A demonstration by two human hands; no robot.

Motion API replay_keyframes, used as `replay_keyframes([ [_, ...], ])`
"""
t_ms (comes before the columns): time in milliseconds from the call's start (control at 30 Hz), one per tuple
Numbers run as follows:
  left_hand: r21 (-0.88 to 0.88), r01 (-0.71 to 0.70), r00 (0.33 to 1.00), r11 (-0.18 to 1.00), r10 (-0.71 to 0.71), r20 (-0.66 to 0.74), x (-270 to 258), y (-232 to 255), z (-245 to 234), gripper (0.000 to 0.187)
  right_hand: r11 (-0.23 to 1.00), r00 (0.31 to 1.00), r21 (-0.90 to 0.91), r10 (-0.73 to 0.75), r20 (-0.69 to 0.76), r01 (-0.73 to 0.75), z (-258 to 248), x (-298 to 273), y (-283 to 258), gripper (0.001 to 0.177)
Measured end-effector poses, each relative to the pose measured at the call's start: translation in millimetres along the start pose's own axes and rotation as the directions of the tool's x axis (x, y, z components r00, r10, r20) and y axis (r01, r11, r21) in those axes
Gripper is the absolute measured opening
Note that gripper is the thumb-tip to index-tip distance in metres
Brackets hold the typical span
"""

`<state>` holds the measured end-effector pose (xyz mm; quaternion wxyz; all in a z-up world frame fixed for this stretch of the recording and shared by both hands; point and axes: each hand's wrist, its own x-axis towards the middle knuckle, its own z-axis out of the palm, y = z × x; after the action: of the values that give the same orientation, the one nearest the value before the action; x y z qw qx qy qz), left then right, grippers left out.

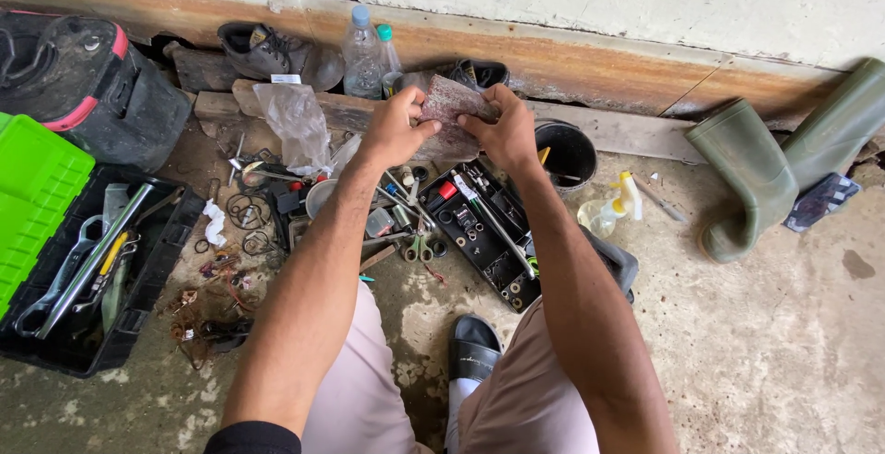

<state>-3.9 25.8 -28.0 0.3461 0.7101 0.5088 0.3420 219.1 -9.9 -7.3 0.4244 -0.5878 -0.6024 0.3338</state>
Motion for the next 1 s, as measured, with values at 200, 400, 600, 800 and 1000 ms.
replay_keyframes([
  [200, 0.062, -0.006, 0.986, 0.998, 0.017, -0.165, -3.9, 15.7, -1.4, 0.029, 0.963, 0.975, 0.176, 0.181, 0.129, -0.202, 6.6, -14.6, -22.7, 0.086],
  [400, 0.049, -0.126, 0.954, 0.991, 0.134, -0.269, -15.5, 40.0, -14.7, 0.024, 0.955, 0.959, -0.092, 0.276, -0.061, -0.28, 13.0, -4.6, 0.9, 0.095],
  [600, 0.042, -0.225, 0.946, 0.974, 0.228, -0.231, -12.7, 36.1, -15.0, 0.023, 0.937, 0.93, 0.348, -0.108, 0.351, -0.023, -8.2, -55.2, -125.6, 0.122],
  [800, -0.103, -0.153, 0.954, 0.983, 0.12, -0.273, -8.9, 31.0, -8.8, 0.025, 0.95, 0.944, 0.201, 0.182, 0.275, -0.241, 11.4, -14.8, -19.0, 0.12],
  [1000, -0.242, -0.134, 0.965, 0.961, 0.071, -0.254, -10.7, 34.9, -1.0, 0.032, 0.973, 0.959, 0.075, 0.198, 0.204, -0.217, -1.6, -22.5, -22.2, 0.032],
])
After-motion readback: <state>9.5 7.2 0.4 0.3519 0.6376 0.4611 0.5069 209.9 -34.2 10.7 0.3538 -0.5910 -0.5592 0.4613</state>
